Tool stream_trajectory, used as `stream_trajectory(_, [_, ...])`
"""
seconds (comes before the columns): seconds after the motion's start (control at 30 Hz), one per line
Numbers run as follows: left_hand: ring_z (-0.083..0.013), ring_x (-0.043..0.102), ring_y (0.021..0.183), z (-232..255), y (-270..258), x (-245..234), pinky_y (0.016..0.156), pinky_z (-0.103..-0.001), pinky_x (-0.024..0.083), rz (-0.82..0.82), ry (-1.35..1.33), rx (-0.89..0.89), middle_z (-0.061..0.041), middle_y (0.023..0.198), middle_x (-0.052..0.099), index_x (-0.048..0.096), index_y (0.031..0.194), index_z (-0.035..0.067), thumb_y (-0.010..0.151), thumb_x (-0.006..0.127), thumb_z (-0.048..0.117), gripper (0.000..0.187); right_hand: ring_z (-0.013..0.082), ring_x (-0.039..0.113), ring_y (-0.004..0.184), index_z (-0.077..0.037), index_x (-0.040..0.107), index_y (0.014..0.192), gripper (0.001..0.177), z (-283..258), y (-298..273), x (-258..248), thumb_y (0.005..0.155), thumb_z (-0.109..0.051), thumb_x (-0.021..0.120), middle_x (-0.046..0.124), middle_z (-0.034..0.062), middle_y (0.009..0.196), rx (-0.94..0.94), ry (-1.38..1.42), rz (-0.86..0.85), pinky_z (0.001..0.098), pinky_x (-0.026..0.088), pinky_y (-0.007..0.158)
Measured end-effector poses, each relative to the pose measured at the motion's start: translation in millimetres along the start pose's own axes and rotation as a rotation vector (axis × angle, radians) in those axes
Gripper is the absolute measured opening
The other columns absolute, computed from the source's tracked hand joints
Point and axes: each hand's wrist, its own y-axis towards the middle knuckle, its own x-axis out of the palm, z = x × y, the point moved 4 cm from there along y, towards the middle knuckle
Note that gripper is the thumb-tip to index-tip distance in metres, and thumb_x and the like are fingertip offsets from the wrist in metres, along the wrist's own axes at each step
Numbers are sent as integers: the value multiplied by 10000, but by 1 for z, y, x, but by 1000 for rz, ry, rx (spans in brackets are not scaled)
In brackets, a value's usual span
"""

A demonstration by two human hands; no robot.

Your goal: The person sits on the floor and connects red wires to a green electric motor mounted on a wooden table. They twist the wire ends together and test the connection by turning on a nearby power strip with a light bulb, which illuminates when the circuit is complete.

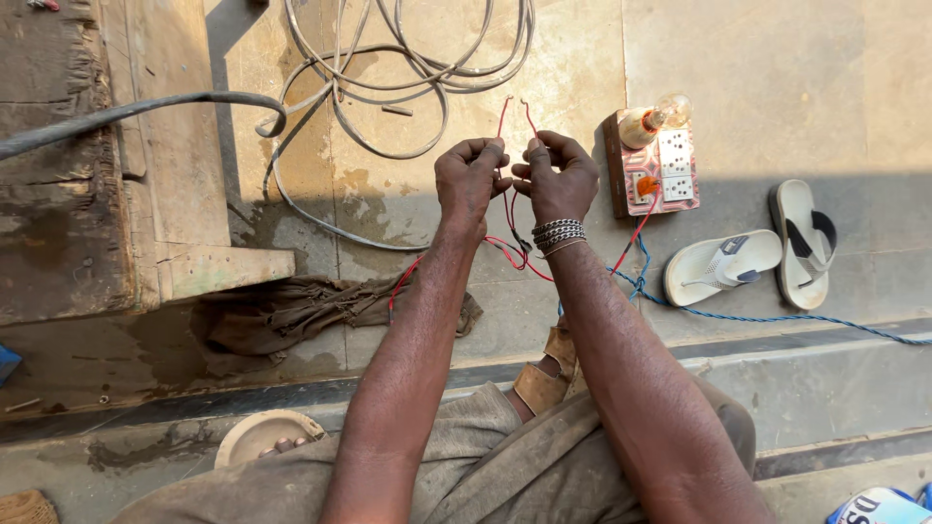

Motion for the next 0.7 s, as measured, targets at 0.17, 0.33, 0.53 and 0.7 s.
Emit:
stream_trajectory(0.17, [-69,589,622,1,9,-5,584,-269,629,-94,-64,-40,-43,792,672,692,1009,13,949,650,170,173,187,771,738,55,704,1103,236,12,2,3,978,-145,717,743,131,872,-4,133,-32,303,666,583])
stream_trajectory(0.33, [-43,586,640,8,8,-12,586,-246,611,-108,115,14,-11,777,652,788,1105,65,947,673,207,241,166,752,778,69,709,1094,231,12,-6,17,983,-133,731,740,126,904,-113,145,-132,319,669,638])
stream_trajectory(0.53, [-79,671,670,17,7,-11,565,-268,643,-59,102,156,-35,785,721,805,1060,36,917,770,265,273,171,768,742,56,727,992,199,0,-14,31,950,-138,744,756,127,866,-90,103,-139,320,659,636])
stream_trajectory(0.7, [-89,667,676,11,13,-16,573,-252,598,-82,-24,164,-36,812,729,790,1066,28,915,790,238,259,155,779,690,41,729,902,186,-14,-20,33,933,-141,747,771,108,778,-103,-37,-120,277,648,587])
